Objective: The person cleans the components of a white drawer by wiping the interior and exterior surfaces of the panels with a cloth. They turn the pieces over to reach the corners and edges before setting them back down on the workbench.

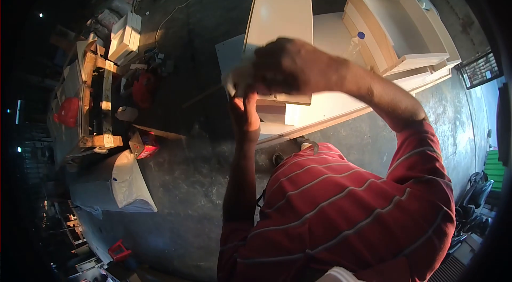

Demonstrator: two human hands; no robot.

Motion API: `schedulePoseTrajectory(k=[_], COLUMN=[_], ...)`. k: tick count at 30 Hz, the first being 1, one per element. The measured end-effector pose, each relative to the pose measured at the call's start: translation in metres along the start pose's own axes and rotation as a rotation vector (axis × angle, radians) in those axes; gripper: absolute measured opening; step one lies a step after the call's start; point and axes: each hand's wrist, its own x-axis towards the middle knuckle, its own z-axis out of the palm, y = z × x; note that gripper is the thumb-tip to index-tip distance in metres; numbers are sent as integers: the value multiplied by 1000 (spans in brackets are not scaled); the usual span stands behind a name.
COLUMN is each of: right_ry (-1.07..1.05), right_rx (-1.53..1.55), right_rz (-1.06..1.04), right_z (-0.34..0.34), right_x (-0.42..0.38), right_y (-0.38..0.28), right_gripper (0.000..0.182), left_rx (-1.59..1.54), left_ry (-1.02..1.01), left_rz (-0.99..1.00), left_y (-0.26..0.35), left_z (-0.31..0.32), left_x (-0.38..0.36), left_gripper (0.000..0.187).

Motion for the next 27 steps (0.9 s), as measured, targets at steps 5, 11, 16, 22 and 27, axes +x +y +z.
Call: schedulePoseTrajectory(k=[5,11,16,22,27], right_ry=[15,69,816,1006,899], right_rx=[-127,229,815,1040,780], right_rz=[-21,194,588,1056,1176], right_z=[-11,-16,2,12,52], right_x=[-9,-23,-88,-112,-111], right_y=[-5,-3,33,136,255], right_gripper=[25,15,32,35,38], left_rx=[-60,-24,154,458,808], left_ry=[37,-104,-131,-135,-190], left_rz=[164,151,265,387,557], left_y=[-8,-9,3,60,88], left_z=[4,-8,-24,-15,29], left_x=[8,14,23,40,70], left_gripper=[33,50,56,62,71])
